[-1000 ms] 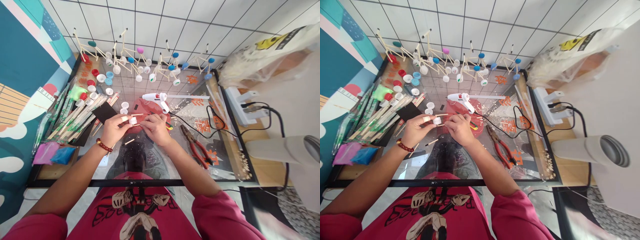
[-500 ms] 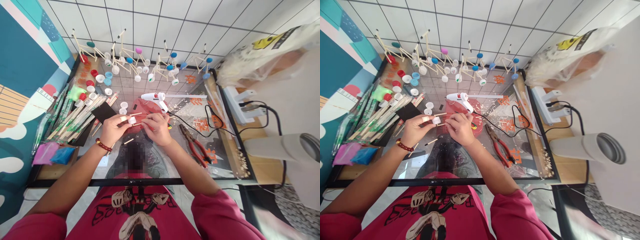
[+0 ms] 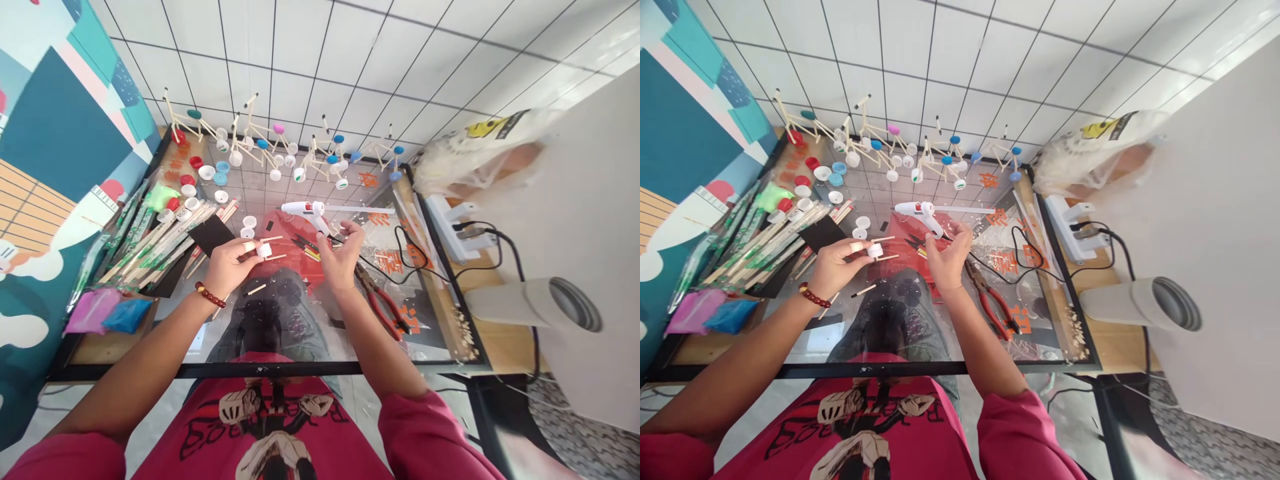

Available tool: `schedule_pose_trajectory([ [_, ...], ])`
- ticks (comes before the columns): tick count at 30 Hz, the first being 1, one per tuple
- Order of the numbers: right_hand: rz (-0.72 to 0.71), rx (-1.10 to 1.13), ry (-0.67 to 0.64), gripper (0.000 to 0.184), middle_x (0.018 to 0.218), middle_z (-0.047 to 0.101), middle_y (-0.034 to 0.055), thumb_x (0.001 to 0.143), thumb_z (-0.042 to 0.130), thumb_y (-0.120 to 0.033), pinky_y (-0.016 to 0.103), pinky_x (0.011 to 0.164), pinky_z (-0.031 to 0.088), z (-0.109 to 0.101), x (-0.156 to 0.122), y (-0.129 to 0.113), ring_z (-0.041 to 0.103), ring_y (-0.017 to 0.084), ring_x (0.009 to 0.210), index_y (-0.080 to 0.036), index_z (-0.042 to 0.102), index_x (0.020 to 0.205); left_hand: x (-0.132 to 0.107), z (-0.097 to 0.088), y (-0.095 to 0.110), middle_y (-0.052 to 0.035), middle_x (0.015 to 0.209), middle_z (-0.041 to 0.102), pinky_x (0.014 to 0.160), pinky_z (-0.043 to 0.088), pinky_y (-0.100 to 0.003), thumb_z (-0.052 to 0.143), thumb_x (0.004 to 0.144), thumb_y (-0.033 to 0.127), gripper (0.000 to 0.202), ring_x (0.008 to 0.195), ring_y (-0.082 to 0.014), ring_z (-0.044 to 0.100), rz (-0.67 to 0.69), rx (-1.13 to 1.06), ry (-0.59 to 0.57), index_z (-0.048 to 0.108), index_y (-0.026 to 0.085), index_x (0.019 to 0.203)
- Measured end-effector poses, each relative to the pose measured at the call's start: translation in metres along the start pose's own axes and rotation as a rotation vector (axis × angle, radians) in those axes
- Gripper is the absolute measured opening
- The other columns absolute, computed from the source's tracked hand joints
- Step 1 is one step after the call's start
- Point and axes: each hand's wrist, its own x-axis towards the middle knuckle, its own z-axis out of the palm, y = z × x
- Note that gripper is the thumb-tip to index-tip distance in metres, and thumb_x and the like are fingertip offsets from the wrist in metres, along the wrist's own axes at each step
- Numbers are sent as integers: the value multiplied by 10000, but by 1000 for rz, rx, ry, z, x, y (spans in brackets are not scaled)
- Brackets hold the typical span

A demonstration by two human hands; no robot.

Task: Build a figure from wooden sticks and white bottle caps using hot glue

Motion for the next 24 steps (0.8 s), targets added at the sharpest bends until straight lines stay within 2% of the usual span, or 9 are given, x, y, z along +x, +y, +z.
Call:
schedule_pose_trajectory([
  [2,-11,-1,32,338,1107,551,137,854,613,-337,454,904,456,-4,0,-1,555,267,1008,-192,497,1136,0,1,-3,-64,1039,784,732,597,-294,732,790,299,232,821,-185,718,13,-7,13,791,207,995],
  [4,-95,-6,-32,163,983,594,101,901,574,-297,417,856,471,-7,-3,-4,578,240,917,-207,550,1035,0,2,-6,-66,1034,783,727,598,-293,735,789,301,232,807,-182,716,24,-6,19,791,205,993],
  [6,-241,-33,-243,81,906,641,79,941,543,-265,393,845,466,-7,-10,-9,597,224,886,-220,609,953,0,2,-8,-66,1036,782,733,601,-292,733,793,305,231,815,-183,717,25,-3,18,791,208,994],
  [8,-383,-98,-487,128,942,692,77,959,551,-254,387,862,447,-3,-16,-13,611,223,932,-224,675,962,-1,3,-9,-66,1048,780,734,602,-284,725,800,307,235,832,-183,720,21,-3,11,789,212,1005],
  [9,-431,-139,-576,143,987,707,79,960,567,-256,387,869,438,0,-18,-14,610,227,967,-225,701,997,-1,3,-9,-67,1056,778,732,603,-279,719,804,306,239,836,-182,722,19,-4,7,788,212,1013],
  [11,-471,-212,-674,186,1054,714,84,965,581,-261,390,879,426,7,-22,-16,600,236,1015,-230,726,1077,-1,3,-8,-66,1064,776,728,604,-274,712,808,299,244,838,-181,723,19,-6,3,785,211,1024],
  [19,-417,-263,-718,252,1146,691,106,951,627,-298,407,916,422,18,-21,-18,578,262,1092,-227,718,1175,0,1,-2,-65,1044,770,741,603,-285,714,810,270,241,823,-179,712,21,4,20,779,201,1031],
  [24,-392,-250,-732,190,1117,703,88,962,616,-286,399,905,402,19,-20,-19,585,252,1080,-241,736,1101,0,0,1,-73,1061,764,738,601,-287,706,820,287,253,824,-179,713,22,-4,0,776,192,1045],
])
